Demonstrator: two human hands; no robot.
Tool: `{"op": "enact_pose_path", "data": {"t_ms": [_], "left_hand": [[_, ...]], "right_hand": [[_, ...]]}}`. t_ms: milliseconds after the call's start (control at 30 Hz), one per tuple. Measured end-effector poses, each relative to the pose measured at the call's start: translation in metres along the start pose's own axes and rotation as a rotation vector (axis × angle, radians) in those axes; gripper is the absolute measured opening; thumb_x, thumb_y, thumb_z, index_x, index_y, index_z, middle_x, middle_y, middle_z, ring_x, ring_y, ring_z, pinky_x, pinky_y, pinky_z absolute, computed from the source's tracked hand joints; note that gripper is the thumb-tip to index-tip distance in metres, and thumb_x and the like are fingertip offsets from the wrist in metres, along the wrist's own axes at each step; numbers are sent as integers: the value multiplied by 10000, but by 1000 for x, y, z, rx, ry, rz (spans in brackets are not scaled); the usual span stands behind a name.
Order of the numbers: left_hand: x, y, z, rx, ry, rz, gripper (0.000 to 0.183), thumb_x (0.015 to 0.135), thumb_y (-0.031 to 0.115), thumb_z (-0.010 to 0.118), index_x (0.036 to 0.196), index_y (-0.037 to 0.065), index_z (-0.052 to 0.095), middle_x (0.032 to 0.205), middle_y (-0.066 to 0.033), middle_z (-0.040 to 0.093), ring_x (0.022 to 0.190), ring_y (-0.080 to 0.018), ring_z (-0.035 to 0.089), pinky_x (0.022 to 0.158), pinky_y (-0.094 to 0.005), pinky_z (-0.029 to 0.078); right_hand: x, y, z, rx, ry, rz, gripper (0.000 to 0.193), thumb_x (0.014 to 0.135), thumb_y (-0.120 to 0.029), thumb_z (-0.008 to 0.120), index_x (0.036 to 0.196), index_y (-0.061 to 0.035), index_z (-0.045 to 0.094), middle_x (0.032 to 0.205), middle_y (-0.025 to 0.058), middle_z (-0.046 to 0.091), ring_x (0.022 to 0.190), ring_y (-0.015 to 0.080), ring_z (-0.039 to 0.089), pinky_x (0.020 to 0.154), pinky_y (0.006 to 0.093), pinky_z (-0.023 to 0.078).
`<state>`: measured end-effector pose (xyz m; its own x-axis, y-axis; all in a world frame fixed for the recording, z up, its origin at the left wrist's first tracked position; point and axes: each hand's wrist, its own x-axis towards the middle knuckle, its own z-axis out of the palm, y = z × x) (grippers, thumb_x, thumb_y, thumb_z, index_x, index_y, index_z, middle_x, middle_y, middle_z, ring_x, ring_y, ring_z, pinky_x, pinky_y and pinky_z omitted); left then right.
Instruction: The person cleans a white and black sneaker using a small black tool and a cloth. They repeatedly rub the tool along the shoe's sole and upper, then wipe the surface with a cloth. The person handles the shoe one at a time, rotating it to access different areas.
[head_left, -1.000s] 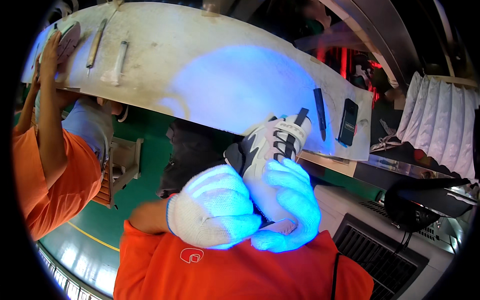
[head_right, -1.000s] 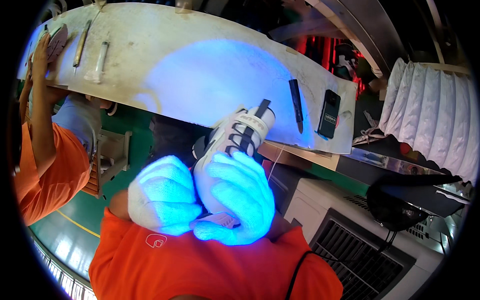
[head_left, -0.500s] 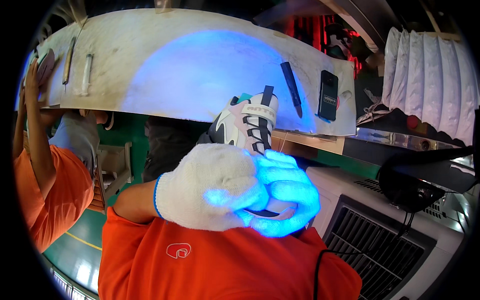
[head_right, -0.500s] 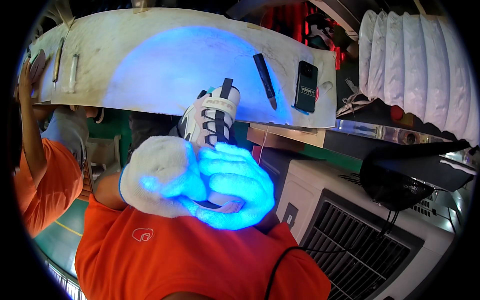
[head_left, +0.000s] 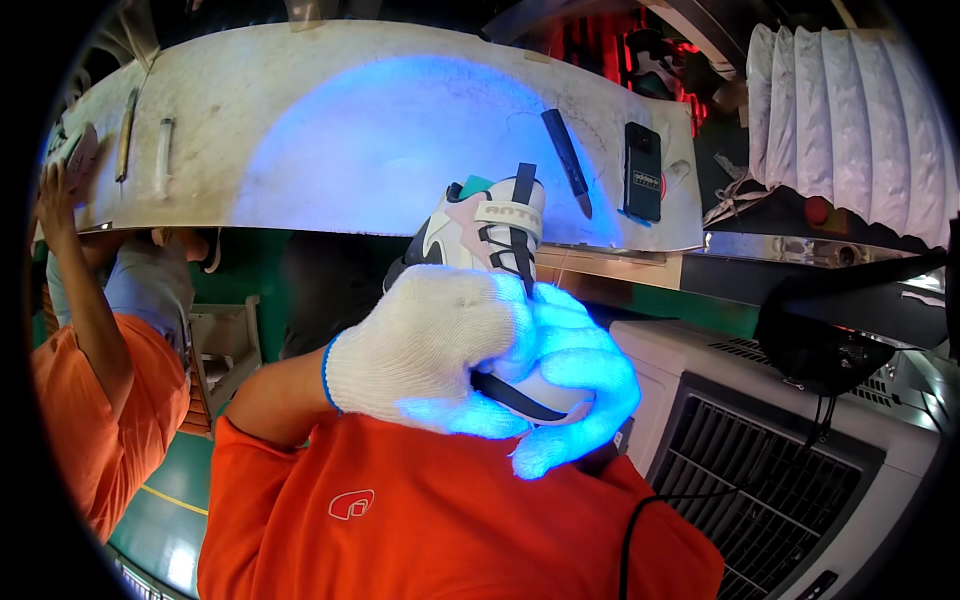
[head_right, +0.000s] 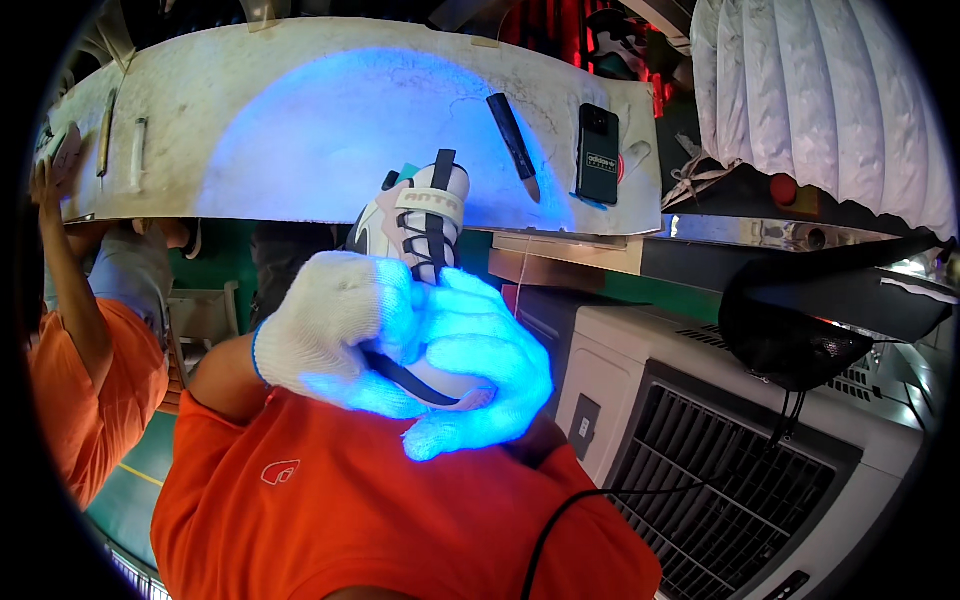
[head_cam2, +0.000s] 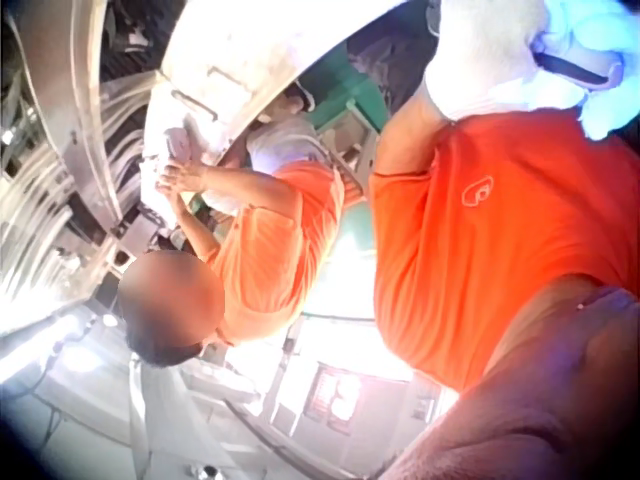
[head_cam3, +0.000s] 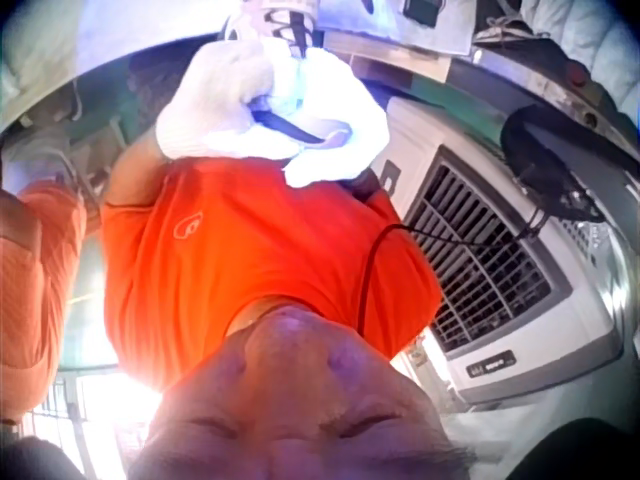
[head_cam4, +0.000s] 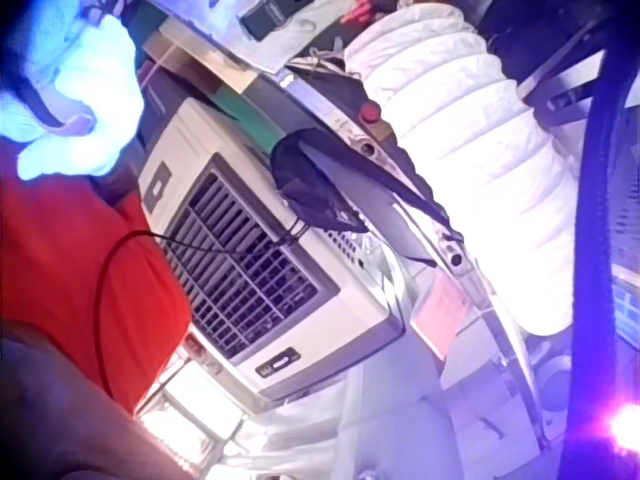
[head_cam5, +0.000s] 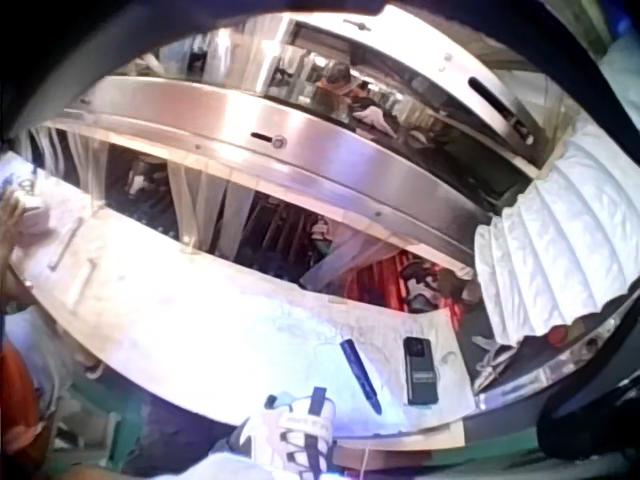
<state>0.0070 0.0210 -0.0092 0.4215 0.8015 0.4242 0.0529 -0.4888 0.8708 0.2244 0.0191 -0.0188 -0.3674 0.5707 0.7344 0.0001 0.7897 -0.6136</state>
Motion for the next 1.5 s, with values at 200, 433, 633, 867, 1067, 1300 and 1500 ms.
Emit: {"op": "enact_pose_path", "data": {"t_ms": [200,433,633,867,1067,1300,1500], "left_hand": [[4,-2,-4,-14,-60,-11,457,735,377,954,915,119,622,886,-105,633,784,-367,697,685,-451,555],[4,-10,-2,-18,-52,62,468,765,422,909,966,73,671,912,-121,660,796,-373,713,682,-454,560],[12,-4,-9,-46,-123,-16,436,774,354,924,992,50,701,955,-138,692,888,-366,738,757,-448,588],[-4,-20,-31,-144,14,73,521,740,266,997,1133,40,741,1150,-169,728,1049,-352,760,856,-415,628],[-57,-43,-7,-62,420,-216,740,642,345,1072,1209,64,690,1192,-151,697,1052,-328,732,895,-426,610],[-39,-37,-15,-14,378,-83,542,669,298,1046,919,97,609,857,-93,551,731,-301,583,628,-403,457],[-23,-52,-16,-84,406,293,377,765,283,979,954,96,712,891,-70,610,744,-278,628,629,-405,486]], "right_hand": [[1,-9,2,-15,25,61,394,799,-135,919,1166,-90,784,1178,276,777,1144,418,781,1103,643,559],[18,-43,-13,64,-28,526,360,807,-23,859,1152,-105,795,1153,262,786,1156,407,778,1124,653,548],[21,-37,-20,75,-134,475,413,808,-23,878,1206,-19,770,1251,246,775,1239,416,744,1151,611,536],[48,-31,2,98,-181,442,738,743,-168,1051,1370,18,710,1484,294,683,1481,475,594,1237,590,488],[65,-33,-10,-90,-403,453,790,809,-293,1017,1387,90,636,1480,388,634,1441,516,621,1226,596,512],[71,-35,12,-230,-272,418,731,765,-289,1049,1271,108,701,1301,365,745,1304,507,722,1113,567,602],[76,-28,5,-223,-295,404,800,714,-333,1071,1283,95,706,1266,353,756,1270,505,740,1063,564,634]]}}
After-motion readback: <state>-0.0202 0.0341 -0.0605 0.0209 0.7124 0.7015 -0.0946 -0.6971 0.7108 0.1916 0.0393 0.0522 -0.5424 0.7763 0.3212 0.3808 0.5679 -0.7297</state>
